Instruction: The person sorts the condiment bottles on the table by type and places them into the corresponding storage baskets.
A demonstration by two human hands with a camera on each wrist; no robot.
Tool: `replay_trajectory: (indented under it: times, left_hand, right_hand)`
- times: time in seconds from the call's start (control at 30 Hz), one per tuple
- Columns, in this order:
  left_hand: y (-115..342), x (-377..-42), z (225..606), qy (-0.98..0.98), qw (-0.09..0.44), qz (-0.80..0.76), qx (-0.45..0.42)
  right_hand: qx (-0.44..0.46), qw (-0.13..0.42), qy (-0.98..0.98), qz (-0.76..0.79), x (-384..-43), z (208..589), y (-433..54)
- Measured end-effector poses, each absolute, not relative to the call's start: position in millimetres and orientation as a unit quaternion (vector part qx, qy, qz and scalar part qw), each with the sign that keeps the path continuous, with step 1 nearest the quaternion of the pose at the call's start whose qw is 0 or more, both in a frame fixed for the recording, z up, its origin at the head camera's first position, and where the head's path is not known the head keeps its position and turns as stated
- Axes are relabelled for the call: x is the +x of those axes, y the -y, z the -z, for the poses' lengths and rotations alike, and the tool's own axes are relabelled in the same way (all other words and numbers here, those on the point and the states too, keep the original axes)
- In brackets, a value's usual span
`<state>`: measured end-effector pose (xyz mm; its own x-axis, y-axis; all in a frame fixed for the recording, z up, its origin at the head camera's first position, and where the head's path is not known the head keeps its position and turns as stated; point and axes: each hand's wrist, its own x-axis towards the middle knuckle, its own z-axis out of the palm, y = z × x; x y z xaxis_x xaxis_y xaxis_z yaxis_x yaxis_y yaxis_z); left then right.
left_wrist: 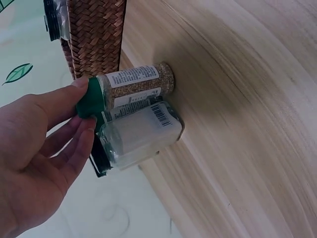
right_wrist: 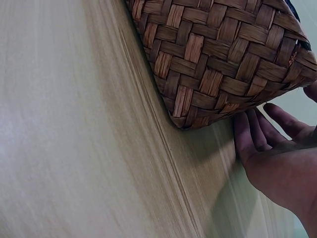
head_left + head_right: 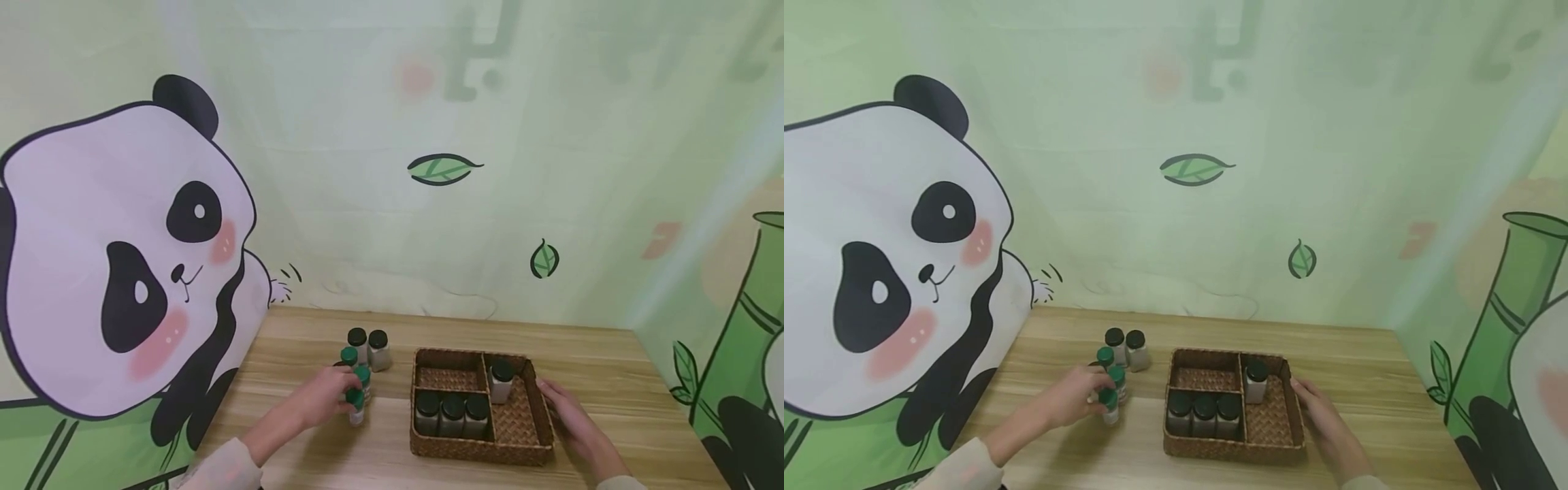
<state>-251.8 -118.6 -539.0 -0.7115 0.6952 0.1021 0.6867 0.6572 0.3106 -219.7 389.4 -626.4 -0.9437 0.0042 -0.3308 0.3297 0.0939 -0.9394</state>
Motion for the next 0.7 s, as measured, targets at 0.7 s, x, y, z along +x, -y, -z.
replay_trajectory:
  times: [0.7]
  left_hand:
    - [92,-263,499,-0.878,0.035,-0.289,0.379]
  right_hand:
    - [0.117,0.121,-0.726,0.667,-217,624,-387]
